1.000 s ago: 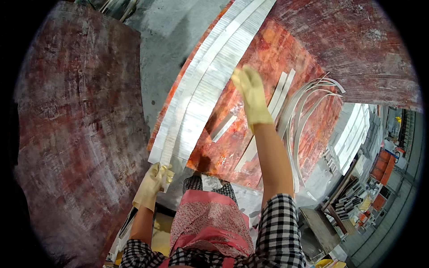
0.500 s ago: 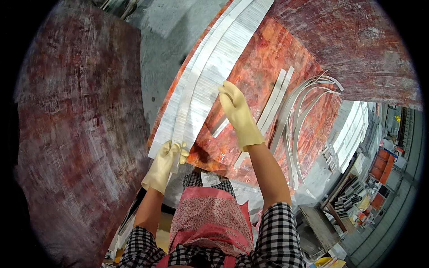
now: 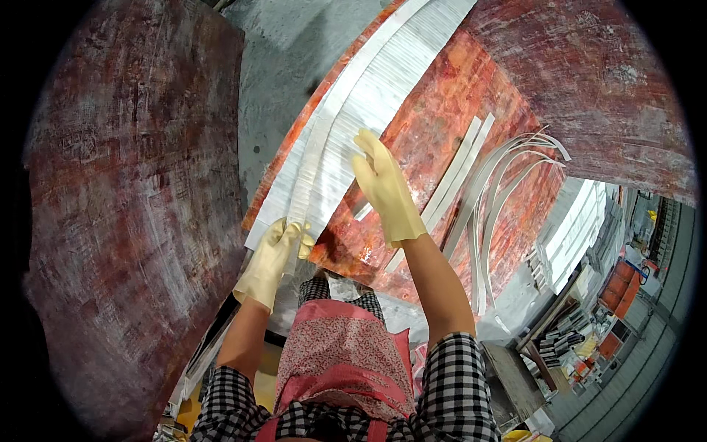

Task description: The person picks up white plastic sheets from a conveyor belt and stacks them on a nearby table. They handle the sheets one at a time, aligning them before placing them in a growing pile.

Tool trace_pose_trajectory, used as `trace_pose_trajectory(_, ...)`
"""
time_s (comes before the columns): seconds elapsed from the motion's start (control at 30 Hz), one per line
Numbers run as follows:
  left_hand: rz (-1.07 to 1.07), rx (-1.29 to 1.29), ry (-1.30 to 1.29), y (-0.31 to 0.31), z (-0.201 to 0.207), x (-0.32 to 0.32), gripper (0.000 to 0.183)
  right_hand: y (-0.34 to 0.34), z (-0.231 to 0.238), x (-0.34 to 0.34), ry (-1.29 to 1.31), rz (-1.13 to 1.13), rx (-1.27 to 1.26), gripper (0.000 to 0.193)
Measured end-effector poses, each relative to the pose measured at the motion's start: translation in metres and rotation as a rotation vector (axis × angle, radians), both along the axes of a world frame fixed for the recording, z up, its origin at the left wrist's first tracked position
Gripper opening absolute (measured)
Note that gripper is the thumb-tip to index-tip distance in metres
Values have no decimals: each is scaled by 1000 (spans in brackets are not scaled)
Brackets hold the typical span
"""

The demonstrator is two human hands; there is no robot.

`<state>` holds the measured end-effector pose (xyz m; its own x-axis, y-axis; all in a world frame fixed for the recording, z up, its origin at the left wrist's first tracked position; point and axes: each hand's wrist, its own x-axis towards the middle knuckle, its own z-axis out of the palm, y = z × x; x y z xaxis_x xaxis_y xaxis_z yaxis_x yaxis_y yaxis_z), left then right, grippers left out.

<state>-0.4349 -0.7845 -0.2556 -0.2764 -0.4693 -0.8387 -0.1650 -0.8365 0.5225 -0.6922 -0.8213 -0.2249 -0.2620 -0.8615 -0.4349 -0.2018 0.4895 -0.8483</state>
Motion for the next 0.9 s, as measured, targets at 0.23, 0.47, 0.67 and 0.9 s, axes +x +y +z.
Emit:
trace_pose_trajectory(0.23, -68, -5, -25, 5, 1, 10, 36, -17, -34, 4, 625, 332, -234, 63)
trace_pose_trajectory(0.47, -133, 115, -47, -6, -13, 20, 38, -44, -120, 27, 1081, 663, -257, 71)
trace_pose_trajectory(0.67, 387, -30, -370, 22, 5, 116, 44, -46, -128, 38, 1110, 677, -109, 73)
trace_pose_trajectory(0.9, 274, 193, -279, 92, 13, 105, 52, -42, -117, 54, 987, 584, -78, 73)
